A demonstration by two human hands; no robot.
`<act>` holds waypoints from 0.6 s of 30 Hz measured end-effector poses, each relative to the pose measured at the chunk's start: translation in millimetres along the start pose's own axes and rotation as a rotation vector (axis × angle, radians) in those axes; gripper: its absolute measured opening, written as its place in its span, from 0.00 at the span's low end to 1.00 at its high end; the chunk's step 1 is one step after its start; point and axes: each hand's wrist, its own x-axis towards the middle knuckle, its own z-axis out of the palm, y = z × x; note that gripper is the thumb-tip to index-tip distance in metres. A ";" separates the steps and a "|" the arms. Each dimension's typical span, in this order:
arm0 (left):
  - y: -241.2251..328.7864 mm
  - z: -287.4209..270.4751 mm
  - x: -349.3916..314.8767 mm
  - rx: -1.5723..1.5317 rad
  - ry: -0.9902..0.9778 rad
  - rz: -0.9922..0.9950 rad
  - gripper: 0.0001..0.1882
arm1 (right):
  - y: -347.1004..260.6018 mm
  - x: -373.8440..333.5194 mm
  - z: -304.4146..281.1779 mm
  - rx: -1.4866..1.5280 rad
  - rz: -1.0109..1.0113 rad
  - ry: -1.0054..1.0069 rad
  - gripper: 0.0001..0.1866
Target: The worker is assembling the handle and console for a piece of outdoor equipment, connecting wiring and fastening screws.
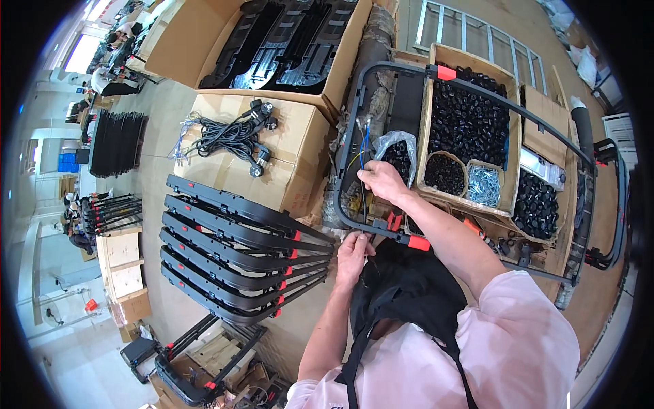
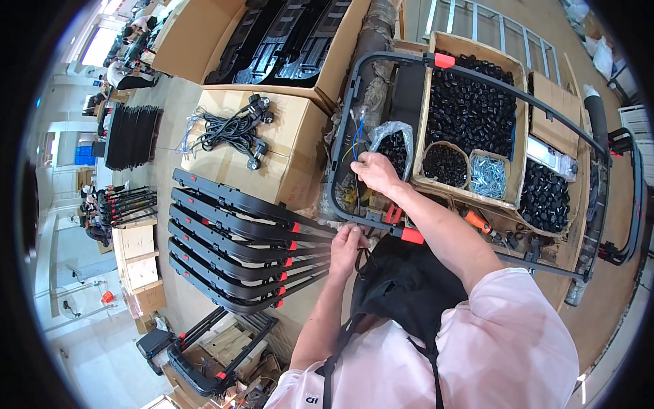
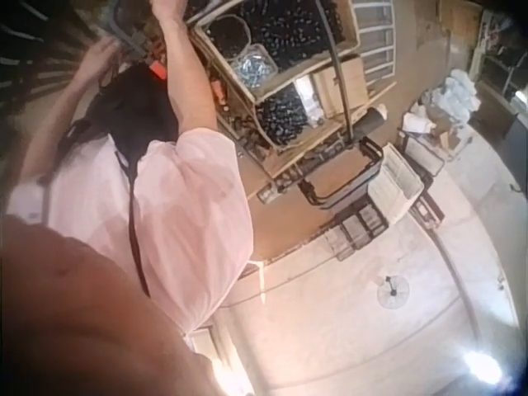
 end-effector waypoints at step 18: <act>0.5 0.7 16.5 -0.382 -0.062 -0.065 0.10 | -26.7 7.8 -104.0 -0.800 -0.138 0.234 0.11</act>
